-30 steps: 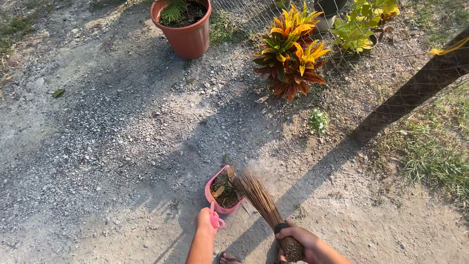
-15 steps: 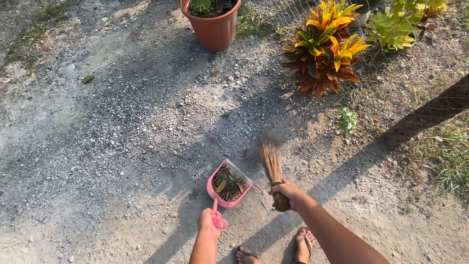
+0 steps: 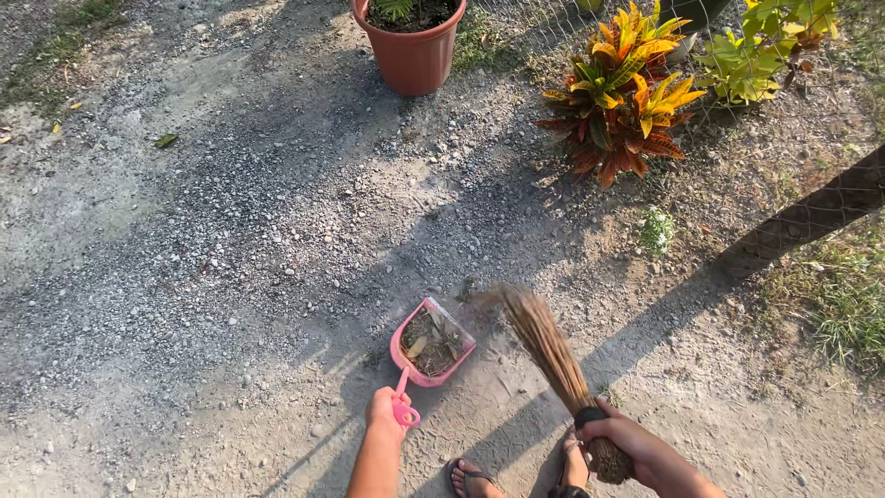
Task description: The person sweeps debris from a gravel path into a dustpan and then pulls weeds from the ground by hand.
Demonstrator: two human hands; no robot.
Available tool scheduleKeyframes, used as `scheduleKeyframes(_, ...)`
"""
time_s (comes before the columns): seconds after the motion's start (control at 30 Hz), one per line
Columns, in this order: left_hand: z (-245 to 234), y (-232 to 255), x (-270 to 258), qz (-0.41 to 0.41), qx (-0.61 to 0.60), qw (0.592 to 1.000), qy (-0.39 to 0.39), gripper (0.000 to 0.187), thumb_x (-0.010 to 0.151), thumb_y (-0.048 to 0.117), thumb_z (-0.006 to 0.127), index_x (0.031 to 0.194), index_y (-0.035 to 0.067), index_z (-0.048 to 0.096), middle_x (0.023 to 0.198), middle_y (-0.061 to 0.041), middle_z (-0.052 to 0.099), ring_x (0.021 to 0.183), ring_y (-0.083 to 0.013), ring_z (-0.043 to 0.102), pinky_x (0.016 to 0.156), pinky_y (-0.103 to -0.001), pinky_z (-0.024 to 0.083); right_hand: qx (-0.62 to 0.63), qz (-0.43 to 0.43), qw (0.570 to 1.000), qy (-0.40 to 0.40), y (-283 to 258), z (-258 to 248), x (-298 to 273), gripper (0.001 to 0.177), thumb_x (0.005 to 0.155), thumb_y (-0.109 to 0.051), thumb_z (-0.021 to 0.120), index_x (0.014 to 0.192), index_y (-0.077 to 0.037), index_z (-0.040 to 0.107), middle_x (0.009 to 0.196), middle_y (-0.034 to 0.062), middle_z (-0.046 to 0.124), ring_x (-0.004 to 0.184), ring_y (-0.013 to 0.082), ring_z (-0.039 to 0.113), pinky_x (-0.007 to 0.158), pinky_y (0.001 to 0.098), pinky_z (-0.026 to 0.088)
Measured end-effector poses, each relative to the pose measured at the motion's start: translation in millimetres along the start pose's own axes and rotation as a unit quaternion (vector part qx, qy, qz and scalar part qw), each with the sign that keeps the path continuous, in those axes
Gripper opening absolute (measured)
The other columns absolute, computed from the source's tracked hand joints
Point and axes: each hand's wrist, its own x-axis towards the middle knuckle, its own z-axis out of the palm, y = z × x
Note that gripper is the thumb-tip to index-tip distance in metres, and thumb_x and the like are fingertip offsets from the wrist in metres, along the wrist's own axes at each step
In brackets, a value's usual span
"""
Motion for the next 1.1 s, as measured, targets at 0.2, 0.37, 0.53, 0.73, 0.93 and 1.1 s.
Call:
scheduleKeyframes(0.2,4,-2,4,0.074,-0.038,0.996,0.026,0.007,0.085,0.002,0.055,0.092,0.001,0.053,0.083,-0.013,0.057,0.056,-0.0212,0.054,0.046,-0.035,0.043,0.003,-0.031,0.999,-0.042,17,67,48,0.058,0.075,-0.001,0.072,0.125,-0.014,0.046,0.083,0.0138,0.057,0.06,0.0297,0.06,0.051,0.0474,0.058)
scheduleKeyframes(0.37,17,-2,10,0.067,-0.08,0.994,-0.036,0.015,0.083,-0.002,0.046,0.094,0.003,0.055,0.121,-0.003,0.07,0.061,-0.0167,0.048,0.054,-0.029,0.044,-0.047,0.001,0.995,-0.093,51,97,37,0.075,0.073,-0.002,0.076,0.141,-0.016,0.048,0.085,0.014,0.06,0.063,0.027,0.062,0.049,0.043,0.053)
scheduleKeyframes(0.53,-3,2,10,0.058,-0.064,0.994,-0.071,0.013,0.077,-0.001,0.044,0.089,0.002,0.05,0.099,-0.004,0.067,0.056,-0.0188,0.047,0.048,-0.033,0.04,-0.121,0.0,0.987,-0.109,36,54,-10,0.103,0.072,0.004,0.077,0.162,-0.014,0.03,0.096,0.0215,0.069,0.069,0.0299,0.069,0.054,0.0408,0.058)
scheduleKeyframes(0.73,-39,1,6,0.032,-0.03,0.997,-0.062,0.006,0.075,0.008,0.049,0.079,0.005,0.047,0.066,-0.011,0.051,0.05,-0.02,0.046,0.039,-0.033,0.032,-0.222,-0.03,0.974,-0.023,-24,52,-4,0.111,0.072,0.008,0.074,0.164,-0.022,0.021,0.097,0.0246,0.07,0.066,0.0318,0.065,0.054,0.0439,0.054)
scheduleKeyframes(0.93,-54,-27,6,0.045,-0.187,0.981,-0.036,0.009,0.072,0.0,0.045,0.078,0.004,0.04,0.102,-0.009,0.068,0.057,-0.0203,0.051,0.042,-0.035,0.036,-0.295,-0.085,0.951,-0.028,-14,112,74,0.112,0.067,0.003,0.078,0.163,-0.017,0.023,0.094,0.0191,0.065,0.07,0.0281,0.061,0.056,0.0441,0.052)
scheduleKeyframes(1.1,-58,-38,7,0.057,-0.234,0.97,-0.022,0.014,0.069,0.0,0.047,0.082,0.006,0.05,0.103,-0.003,0.072,0.062,-0.0173,0.05,0.043,-0.035,0.034,-0.493,-0.111,0.86,-0.072,-8,90,42,0.108,0.061,-0.003,0.084,0.157,-0.016,0.037,0.101,0.0196,0.073,0.081,0.0258,0.068,0.071,0.0362,0.056)
